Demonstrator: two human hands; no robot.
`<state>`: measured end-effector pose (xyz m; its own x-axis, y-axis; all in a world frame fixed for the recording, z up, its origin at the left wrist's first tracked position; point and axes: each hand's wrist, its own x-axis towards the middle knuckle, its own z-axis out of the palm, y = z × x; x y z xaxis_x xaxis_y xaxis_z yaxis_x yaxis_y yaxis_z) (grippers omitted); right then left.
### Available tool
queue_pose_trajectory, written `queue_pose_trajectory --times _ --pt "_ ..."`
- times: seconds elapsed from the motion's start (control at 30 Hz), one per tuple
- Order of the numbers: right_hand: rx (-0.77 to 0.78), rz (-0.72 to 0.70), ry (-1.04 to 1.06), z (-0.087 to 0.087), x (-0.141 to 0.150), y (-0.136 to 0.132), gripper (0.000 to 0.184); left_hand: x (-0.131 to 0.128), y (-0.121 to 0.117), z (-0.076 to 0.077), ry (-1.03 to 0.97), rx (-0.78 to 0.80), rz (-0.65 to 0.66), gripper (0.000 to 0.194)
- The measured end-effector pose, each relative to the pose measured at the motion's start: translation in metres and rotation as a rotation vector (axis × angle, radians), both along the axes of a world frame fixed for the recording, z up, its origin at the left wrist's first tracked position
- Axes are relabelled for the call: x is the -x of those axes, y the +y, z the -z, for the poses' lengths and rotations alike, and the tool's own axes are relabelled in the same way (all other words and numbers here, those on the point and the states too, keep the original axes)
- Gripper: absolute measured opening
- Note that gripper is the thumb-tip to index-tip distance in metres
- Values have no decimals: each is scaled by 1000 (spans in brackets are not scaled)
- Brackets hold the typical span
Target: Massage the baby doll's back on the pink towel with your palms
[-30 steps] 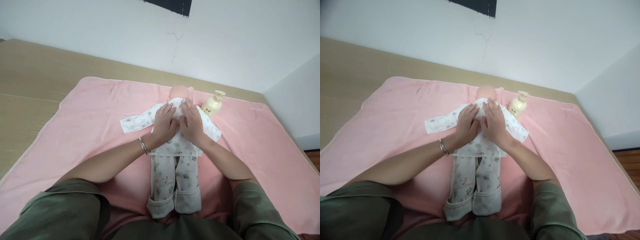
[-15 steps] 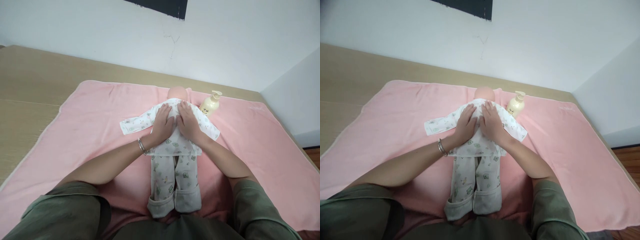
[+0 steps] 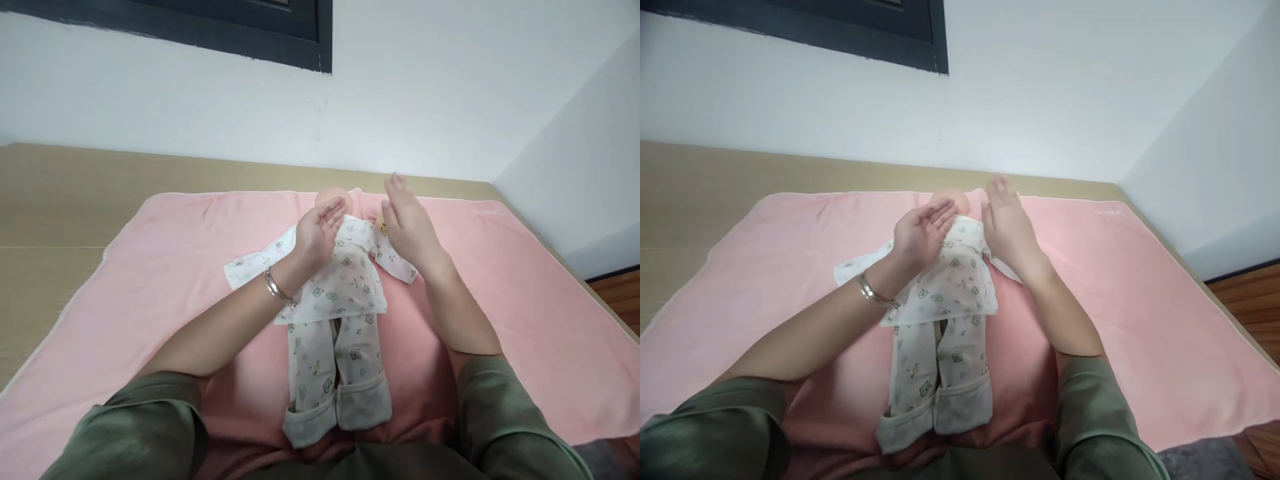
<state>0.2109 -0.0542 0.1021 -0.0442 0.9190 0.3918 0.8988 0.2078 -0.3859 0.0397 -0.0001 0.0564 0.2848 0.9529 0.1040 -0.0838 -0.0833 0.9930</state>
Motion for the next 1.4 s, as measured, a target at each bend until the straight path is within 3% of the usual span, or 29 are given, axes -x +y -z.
queue_pose_trajectory --times 0.1,0.2,0.37,0.5,0.6,0.77,0.93,1.1,1.23,1.4 --pt "-122 131 23 3 -20 17 56 -29 9 -24 -165 195 153 63" --pt "-71 152 -15 12 -22 31 58 -50 23 -36 -255 328 165 63" --pt "0 160 -169 19 -8 37 56 -75 38 -38 -341 470 175 64" --pt "-38 172 -221 13 -11 35 46 -83 33 -37 -549 718 71 54" --pt "10 179 -230 3 -15 36 44 -74 23 -38 -624 828 19 53" --pt "47 270 -280 -6 -5 36 48 -31 -4 -46 -556 838 98 56" --pt "31 317 -296 1 7 35 49 12 -36 -58 -524 761 220 58" --pt "75 310 -237 9 7 30 49 36 -58 -74 -488 681 317 56" --pt "19 264 -152 3 24 8 56 44 -74 -86 -443 580 293 50" --pt "-231 17 -152 -4 73 -45 59 53 -101 -99 -454 516 215 48"
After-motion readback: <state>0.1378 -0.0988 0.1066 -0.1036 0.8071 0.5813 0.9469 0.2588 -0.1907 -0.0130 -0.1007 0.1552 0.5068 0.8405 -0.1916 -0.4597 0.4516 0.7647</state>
